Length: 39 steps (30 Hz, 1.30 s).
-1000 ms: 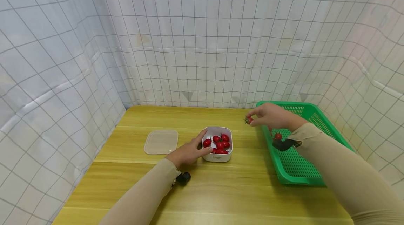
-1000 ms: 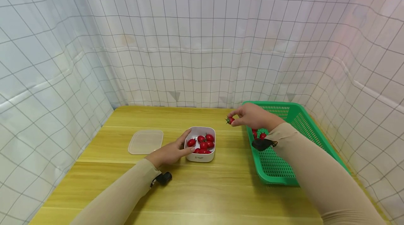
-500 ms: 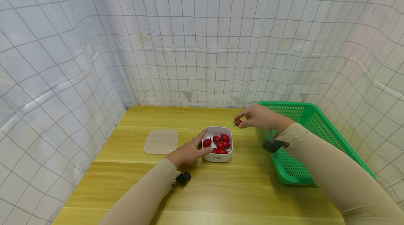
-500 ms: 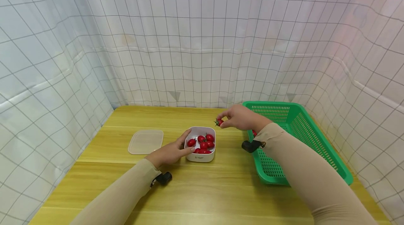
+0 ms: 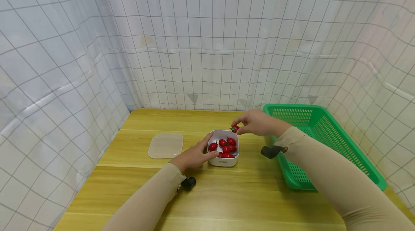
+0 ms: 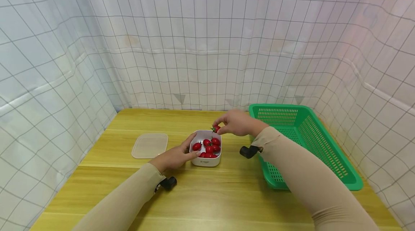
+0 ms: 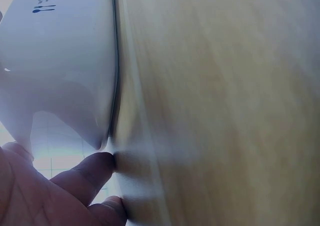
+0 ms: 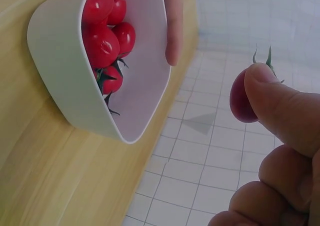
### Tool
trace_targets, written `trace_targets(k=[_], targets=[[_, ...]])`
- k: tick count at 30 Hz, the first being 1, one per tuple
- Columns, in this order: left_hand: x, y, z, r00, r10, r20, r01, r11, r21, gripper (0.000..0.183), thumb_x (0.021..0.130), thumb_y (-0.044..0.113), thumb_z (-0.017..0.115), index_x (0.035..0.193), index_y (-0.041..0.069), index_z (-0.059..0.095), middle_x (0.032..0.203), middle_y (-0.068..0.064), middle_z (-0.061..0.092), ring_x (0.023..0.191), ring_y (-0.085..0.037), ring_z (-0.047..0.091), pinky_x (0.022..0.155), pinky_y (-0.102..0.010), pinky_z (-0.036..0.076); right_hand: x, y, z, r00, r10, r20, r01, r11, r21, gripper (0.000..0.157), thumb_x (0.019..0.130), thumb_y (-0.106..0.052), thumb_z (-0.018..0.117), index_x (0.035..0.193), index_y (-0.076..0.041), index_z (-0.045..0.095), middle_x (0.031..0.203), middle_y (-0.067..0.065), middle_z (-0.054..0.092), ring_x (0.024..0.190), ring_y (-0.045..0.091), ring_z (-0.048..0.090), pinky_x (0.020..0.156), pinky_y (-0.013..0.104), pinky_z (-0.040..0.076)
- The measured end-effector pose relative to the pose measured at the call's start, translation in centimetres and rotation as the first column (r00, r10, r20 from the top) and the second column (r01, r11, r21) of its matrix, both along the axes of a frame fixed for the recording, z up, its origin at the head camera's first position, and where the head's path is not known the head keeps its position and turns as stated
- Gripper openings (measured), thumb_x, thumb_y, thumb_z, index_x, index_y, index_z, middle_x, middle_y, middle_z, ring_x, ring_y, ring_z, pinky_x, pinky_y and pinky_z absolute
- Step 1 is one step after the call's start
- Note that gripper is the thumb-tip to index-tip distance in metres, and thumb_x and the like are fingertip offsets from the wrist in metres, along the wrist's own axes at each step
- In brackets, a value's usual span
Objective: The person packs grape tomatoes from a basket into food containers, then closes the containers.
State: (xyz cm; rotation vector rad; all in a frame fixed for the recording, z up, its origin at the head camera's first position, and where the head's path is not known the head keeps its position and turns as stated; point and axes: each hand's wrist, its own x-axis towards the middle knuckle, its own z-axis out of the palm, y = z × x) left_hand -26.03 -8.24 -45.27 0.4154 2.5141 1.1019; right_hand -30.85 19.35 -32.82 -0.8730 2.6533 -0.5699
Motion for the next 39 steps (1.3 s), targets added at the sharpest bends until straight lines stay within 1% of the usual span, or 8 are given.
trace_targets(k=[3, 10, 17, 24, 29, 34, 39], targets=[[0.1, 0.0, 0.1, 1.0, 0.0, 0.006, 0.0, 1.0, 0.005, 0.092, 0.099, 0.065, 0.061, 0.17, 0.04, 0.008, 0.172, -0.011, 0.033, 0.154, -0.039, 0.037, 0.124, -0.062, 0.031, 0.0, -0.2, -0.2, 1.0, 0.005, 0.008, -0.005, 1.0, 0.009, 0.03, 0.1, -0.027, 0.074, 0.127, -0.017, 0.076, 0.073, -0.004, 0.055, 0.066, 0.014, 0.047, 0.061, 0.028, 0.039], [0.2, 0.0, 0.2, 1.0, 0.007, 0.018, -0.007, 1.0, 0.007, 0.092, 0.099, 0.065, 0.06, 0.17, 0.041, 0.008, 0.172, -0.011, 0.032, 0.156, -0.04, 0.035, 0.125, -0.063, 0.029, -0.1, -0.6, -0.5, 0.999, 0.014, 0.036, -0.014, 1.0, 0.001, 0.031, 0.1, -0.025, 0.074, 0.129, -0.016, 0.075, 0.071, -0.004, 0.055, 0.062, 0.014, 0.046, 0.061, 0.029, 0.04], [0.2, 0.0, 0.2, 1.0, 0.003, 0.01, -0.003, 1.0, 0.006, 0.092, 0.099, 0.065, 0.06, 0.17, 0.04, 0.008, 0.172, -0.011, 0.031, 0.156, -0.04, 0.034, 0.125, -0.063, 0.029, -0.1, -0.8, -0.6, 1.0, 0.014, 0.014, -0.014, 1.0, 0.018, 0.029, 0.099, -0.027, 0.076, 0.127, -0.018, 0.077, 0.07, -0.004, 0.053, 0.063, 0.014, 0.047, 0.059, 0.028, 0.04], [0.1, 0.0, 0.1, 1.0, 0.003, 0.018, -0.003, 1.0, 0.015, 0.092, 0.099, 0.065, 0.061, 0.17, 0.04, 0.008, 0.172, -0.011, 0.031, 0.157, -0.041, 0.033, 0.125, -0.063, 0.028, 0.0, -1.0, -0.6, 1.0, 0.026, 0.001, -0.026, 0.999, 0.02, 0.029, 0.098, -0.027, 0.076, 0.126, -0.018, 0.077, 0.07, -0.004, 0.053, 0.063, 0.014, 0.047, 0.059, 0.028, 0.039], [0.0, -0.1, -0.1, 1.0, 0.0, 0.02, 0.0, 1.0, 0.026, 0.092, 0.099, 0.065, 0.06, 0.17, 0.041, 0.007, 0.173, -0.01, 0.03, 0.157, -0.04, 0.032, 0.125, -0.064, 0.027, 0.1, -1.2, -0.6, 1.0, 0.028, 0.005, -0.028, 0.999, 0.017, 0.029, 0.098, -0.026, 0.076, 0.126, -0.019, 0.077, 0.069, -0.004, 0.052, 0.062, 0.014, 0.047, 0.059, 0.028, 0.039], [0.0, -0.1, -0.1, 1.0, -0.008, 0.016, 0.007, 0.999, 0.038, 0.091, 0.1, 0.063, 0.061, 0.17, 0.04, 0.007, 0.173, -0.008, 0.031, 0.158, -0.039, 0.03, 0.126, -0.063, 0.027, 0.2, -1.3, -0.6, 0.999, 0.033, 0.017, -0.033, 0.999, 0.002, 0.029, 0.097, -0.025, 0.077, 0.125, -0.018, 0.078, 0.067, -0.005, 0.049, 0.059, 0.013, 0.046, 0.058, 0.027, 0.039], [-0.1, 0.0, -0.1, 1.0, -0.005, 0.011, 0.005, 1.0, 0.023, 0.092, 0.099, 0.065, 0.06, 0.17, 0.04, 0.007, 0.173, -0.009, 0.031, 0.157, -0.041, 0.031, 0.125, -0.064, 0.028, 0.1, -1.5, -1.0, 0.998, 0.054, 0.023, -0.054, 0.999, -0.009, 0.033, 0.097, -0.026, 0.078, 0.129, -0.017, 0.077, 0.064, -0.006, 0.046, 0.057, 0.012, 0.044, 0.056, 0.027, 0.039]])
